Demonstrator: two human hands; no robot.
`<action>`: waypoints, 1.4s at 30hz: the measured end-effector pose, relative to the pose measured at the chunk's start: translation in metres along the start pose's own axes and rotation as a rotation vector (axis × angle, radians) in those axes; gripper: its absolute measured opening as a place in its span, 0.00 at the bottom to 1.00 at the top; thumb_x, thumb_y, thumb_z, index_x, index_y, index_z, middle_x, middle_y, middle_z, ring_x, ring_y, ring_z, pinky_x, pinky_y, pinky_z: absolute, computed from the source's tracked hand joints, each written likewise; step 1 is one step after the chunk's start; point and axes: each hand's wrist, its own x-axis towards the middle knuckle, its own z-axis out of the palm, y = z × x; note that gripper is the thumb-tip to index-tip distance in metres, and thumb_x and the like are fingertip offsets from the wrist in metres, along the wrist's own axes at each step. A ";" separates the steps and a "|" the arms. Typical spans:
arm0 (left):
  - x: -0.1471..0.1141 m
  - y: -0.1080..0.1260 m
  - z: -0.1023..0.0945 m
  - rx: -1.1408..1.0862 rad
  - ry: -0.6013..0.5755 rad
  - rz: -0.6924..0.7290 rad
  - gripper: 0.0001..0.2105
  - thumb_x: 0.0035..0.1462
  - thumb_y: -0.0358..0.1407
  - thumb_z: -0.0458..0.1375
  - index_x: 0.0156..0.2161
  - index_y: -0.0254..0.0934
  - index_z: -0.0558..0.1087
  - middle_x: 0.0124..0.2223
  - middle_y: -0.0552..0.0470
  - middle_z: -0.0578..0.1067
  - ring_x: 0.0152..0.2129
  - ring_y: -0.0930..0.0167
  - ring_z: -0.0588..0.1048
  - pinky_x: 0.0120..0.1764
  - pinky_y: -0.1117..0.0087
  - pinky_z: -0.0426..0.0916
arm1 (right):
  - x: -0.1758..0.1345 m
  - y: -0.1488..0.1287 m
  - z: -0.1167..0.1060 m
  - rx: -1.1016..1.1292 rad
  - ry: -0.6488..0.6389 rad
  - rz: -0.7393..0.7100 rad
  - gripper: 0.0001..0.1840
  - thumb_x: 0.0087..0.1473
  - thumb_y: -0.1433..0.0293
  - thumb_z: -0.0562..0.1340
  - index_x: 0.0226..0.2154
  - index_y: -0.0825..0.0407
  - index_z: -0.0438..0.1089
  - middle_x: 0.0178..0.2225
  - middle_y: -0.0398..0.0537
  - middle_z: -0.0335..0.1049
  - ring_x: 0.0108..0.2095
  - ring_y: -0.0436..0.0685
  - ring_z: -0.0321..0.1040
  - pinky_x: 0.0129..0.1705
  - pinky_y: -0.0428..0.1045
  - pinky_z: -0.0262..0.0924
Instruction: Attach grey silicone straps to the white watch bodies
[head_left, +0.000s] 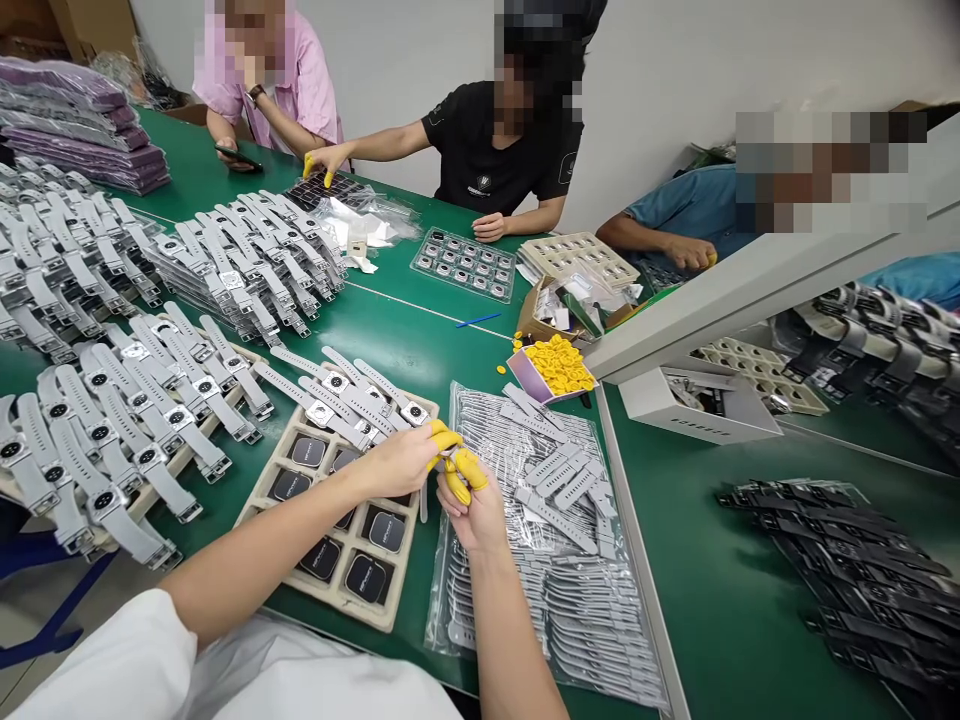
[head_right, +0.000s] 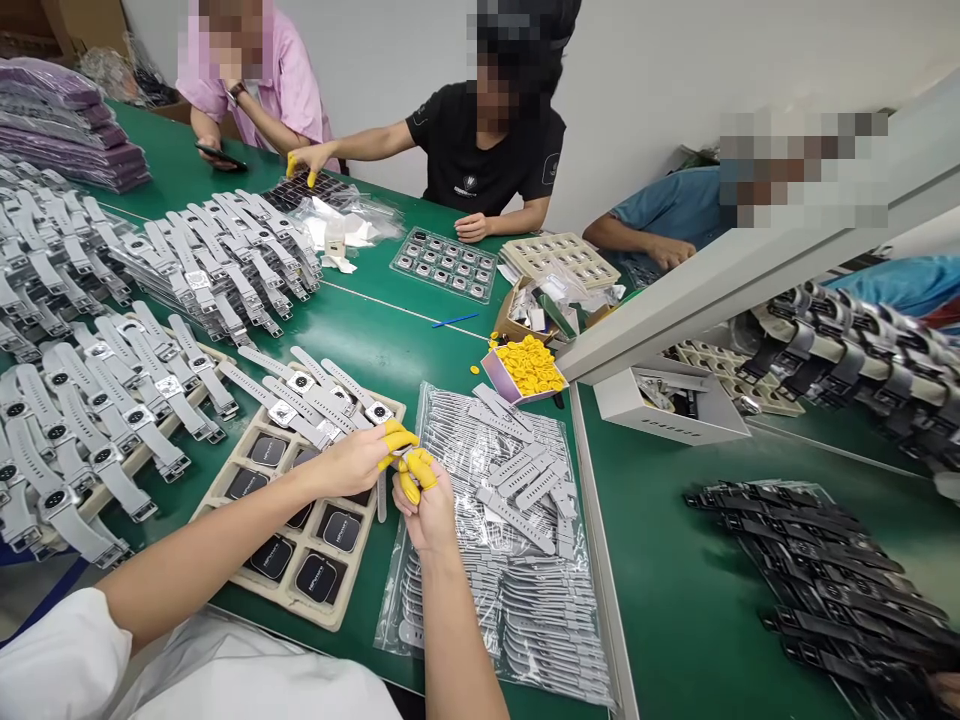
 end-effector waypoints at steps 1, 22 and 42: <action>0.000 0.001 0.000 0.008 -0.009 -0.013 0.24 0.61 0.22 0.48 0.59 0.37 0.70 0.53 0.42 0.73 0.51 0.61 0.76 0.54 0.60 0.74 | 0.000 0.000 0.001 0.008 0.012 0.001 0.21 0.51 0.57 0.74 0.25 0.51 0.65 0.13 0.30 0.49 0.13 0.42 0.39 0.13 0.39 0.39; 0.002 0.016 -0.016 -0.111 -0.057 -0.019 0.18 0.71 0.33 0.45 0.59 0.33 0.70 0.53 0.40 0.74 0.50 0.61 0.76 0.56 0.58 0.73 | -0.004 -0.008 -0.005 -0.098 0.037 0.063 0.21 0.51 0.55 0.73 0.26 0.51 0.66 0.13 0.31 0.50 0.13 0.42 0.40 0.13 0.40 0.39; 0.002 0.019 -0.023 -0.117 -0.103 -0.068 0.18 0.69 0.33 0.46 0.57 0.35 0.71 0.54 0.42 0.75 0.52 0.62 0.75 0.58 0.58 0.72 | -0.006 -0.015 -0.007 -0.169 0.006 0.167 0.24 0.48 0.52 0.73 0.26 0.50 0.64 0.13 0.32 0.54 0.13 0.43 0.43 0.15 0.41 0.39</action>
